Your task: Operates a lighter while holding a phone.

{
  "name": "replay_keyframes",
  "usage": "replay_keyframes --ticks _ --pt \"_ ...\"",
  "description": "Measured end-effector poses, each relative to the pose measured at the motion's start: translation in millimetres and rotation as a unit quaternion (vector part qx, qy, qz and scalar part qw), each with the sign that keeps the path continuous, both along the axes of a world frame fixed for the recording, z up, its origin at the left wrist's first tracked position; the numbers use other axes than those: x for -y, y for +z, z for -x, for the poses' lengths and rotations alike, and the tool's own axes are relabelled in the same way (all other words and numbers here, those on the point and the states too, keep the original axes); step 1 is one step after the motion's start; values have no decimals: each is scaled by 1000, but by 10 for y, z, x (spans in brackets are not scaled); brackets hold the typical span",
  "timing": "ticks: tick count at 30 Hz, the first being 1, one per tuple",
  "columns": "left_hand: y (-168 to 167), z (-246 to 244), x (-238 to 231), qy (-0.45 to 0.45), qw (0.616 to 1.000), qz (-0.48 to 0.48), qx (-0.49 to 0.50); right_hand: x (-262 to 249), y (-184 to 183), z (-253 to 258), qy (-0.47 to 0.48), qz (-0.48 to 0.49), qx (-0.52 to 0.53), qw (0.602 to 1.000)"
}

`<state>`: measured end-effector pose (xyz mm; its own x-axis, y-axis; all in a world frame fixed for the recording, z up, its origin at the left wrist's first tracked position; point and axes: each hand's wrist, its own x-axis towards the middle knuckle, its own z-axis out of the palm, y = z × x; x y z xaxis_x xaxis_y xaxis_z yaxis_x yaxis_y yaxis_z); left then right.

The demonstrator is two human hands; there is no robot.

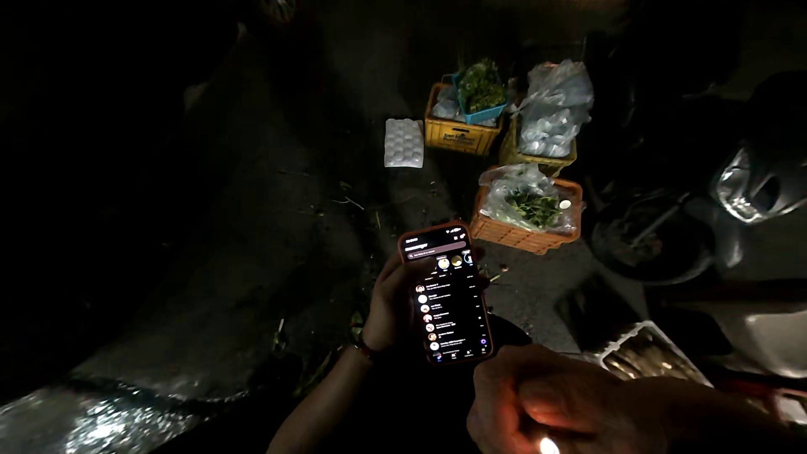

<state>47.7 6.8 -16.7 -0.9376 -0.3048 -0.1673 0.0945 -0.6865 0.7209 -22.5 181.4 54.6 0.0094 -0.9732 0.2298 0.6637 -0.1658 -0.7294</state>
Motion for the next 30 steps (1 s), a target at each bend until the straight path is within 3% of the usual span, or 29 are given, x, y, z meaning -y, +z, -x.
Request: replay_keyframes --ticks 25,30 --pt "-26 88 39 18 999 32 19 67 63 159 22 17 -13 1000" --pt "-49 120 85 11 1000 12 27 59 13 260 10 -14 -63 998"
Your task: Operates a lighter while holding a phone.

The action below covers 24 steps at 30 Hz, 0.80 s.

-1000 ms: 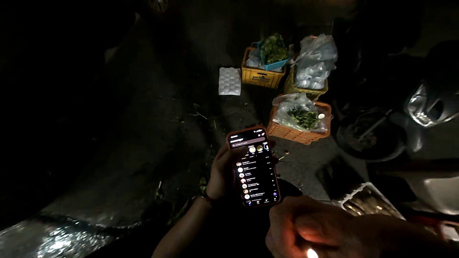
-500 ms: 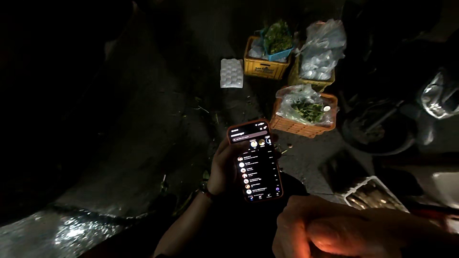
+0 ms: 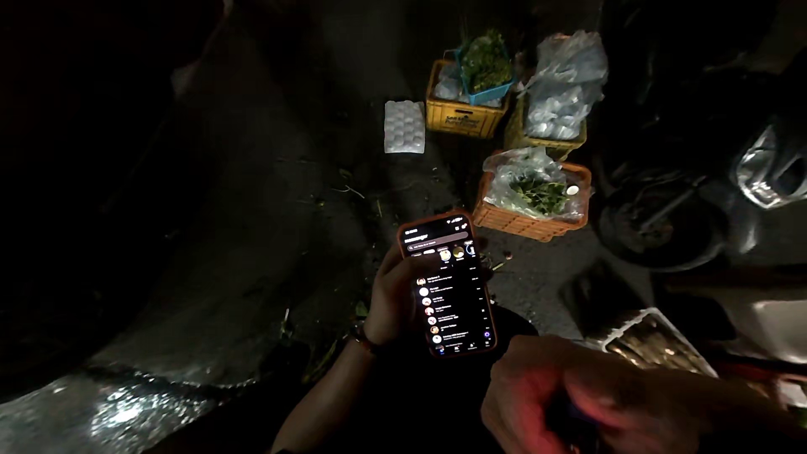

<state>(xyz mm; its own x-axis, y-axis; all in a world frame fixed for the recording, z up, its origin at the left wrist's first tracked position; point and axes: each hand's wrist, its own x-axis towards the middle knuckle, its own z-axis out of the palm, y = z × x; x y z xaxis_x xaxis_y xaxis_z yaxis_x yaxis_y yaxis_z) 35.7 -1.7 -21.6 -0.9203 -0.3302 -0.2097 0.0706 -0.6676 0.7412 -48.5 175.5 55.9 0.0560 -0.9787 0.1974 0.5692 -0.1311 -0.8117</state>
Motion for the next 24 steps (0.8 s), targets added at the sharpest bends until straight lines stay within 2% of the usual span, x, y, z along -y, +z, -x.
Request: replay_keyframes --ticks 2,5,8,11,13,17,19,22,24 --pt "-13 19 19 8 1000 -17 4 -83 -55 103 -20 -29 1 999" --pt "-21 42 63 12 999 -34 3 -273 -219 250 -121 -44 29 991" --pt "-56 68 100 3 999 -53 -7 -483 -450 408 -228 -67 62 969" --pt "-23 112 92 20 999 -25 16 -665 -754 573 -315 -126 58 939" --pt "-8 147 92 21 999 -5 30 -787 -1004 648 -371 -213 43 903" --pt "-41 203 121 -9 1000 7 6 -1170 -1771 738 -401 -335 111 845" --pt "-45 228 125 -18 1000 7 1 -1303 -2121 689 -442 -423 110 783" --pt "-18 260 117 -16 1000 3 6 -1357 -2571 577 -412 -615 9 672" --pt "-2 278 116 -12 1000 8 7 -1439 -2905 440 -355 -678 -72 640"
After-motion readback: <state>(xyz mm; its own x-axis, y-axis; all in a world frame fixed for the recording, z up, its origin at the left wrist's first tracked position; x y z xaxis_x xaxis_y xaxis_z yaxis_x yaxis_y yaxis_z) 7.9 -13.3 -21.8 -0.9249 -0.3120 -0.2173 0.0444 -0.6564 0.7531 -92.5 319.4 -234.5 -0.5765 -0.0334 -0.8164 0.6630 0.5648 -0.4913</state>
